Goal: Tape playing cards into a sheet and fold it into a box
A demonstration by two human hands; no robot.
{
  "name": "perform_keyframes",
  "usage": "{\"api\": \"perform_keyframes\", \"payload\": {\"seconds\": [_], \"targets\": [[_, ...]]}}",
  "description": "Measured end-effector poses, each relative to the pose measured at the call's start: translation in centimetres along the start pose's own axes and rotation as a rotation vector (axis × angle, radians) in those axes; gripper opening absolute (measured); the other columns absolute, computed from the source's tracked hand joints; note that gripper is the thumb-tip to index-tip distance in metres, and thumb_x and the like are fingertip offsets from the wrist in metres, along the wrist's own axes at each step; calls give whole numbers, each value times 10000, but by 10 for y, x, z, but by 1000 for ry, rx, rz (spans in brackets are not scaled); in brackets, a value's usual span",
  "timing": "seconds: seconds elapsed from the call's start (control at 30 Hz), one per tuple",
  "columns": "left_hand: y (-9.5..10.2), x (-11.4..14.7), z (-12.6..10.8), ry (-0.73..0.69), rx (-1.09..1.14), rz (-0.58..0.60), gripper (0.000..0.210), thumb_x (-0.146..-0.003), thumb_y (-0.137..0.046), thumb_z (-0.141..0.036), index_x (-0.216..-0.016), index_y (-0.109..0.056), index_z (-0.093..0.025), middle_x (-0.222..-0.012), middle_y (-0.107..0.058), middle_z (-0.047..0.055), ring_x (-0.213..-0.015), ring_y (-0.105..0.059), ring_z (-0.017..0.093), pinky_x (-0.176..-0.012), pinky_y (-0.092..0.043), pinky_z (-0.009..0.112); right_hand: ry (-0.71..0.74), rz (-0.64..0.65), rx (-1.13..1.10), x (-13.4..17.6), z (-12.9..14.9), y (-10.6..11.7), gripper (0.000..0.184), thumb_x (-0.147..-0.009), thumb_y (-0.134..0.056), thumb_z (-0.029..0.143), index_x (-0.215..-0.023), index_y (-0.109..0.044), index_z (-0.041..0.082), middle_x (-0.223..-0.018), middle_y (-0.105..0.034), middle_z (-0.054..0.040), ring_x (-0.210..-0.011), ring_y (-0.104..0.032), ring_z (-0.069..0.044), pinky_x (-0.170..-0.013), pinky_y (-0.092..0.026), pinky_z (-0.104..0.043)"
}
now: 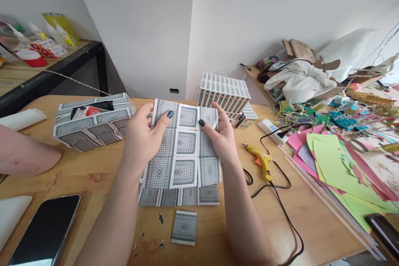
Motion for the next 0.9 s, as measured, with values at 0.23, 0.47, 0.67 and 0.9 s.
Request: {"api": "perform_keyframes", "payload": {"seconds": [0.23,0.47,0.67,0.9], "targets": [[0,1,-5,7,12,-1,232,-787,-610,-352,-958,-592,-196,-727,-686,5,-578,-628,146,-478,-470,236,-18,-15,-102,0,2,-1,492,-874,-476,401,-1345,-349,338,-1371,-456,-11,-1246,-450,-228,-1025,-409,-466],[-3,2,-5,-23,49,-10,230,-792,-606,-362,-949,-589,-195,-768,-680,14,-626,-626,145,-539,-488,242,21,-54,-23,0,8,2,507,-863,-499,405,-1345,-355,339,-1371,-451,-2,-1322,-345,-235,-1071,-351,-489],[-3,1,-3,-38,65,-1,243,-798,-596,-372,-965,-581,-195,-823,-676,22,-655,-625,146,-567,-490,244,4,-27,-50,-1,5,0,516,-877,-474,400,-1364,-313,346,-1332,-491,-8,-1268,-423,-231,-1032,-405,-484],[-5,1,-3,-37,63,-16,249,-793,-604,-370,-963,-588,-188,-751,-674,9,-605,-618,133,-525,-487,226,-12,-37,-90,-1,6,1,518,-852,-518,404,-1340,-352,343,-1341,-482,-4,-1268,-421,-237,-1032,-403,-486]]}}
Point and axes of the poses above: each hand's wrist, its own x-axis away from the middle knuckle, its own y-axis out of the back of the hand, z = x × y, the point moved 1 cm from there along -x, towards the middle knuckle
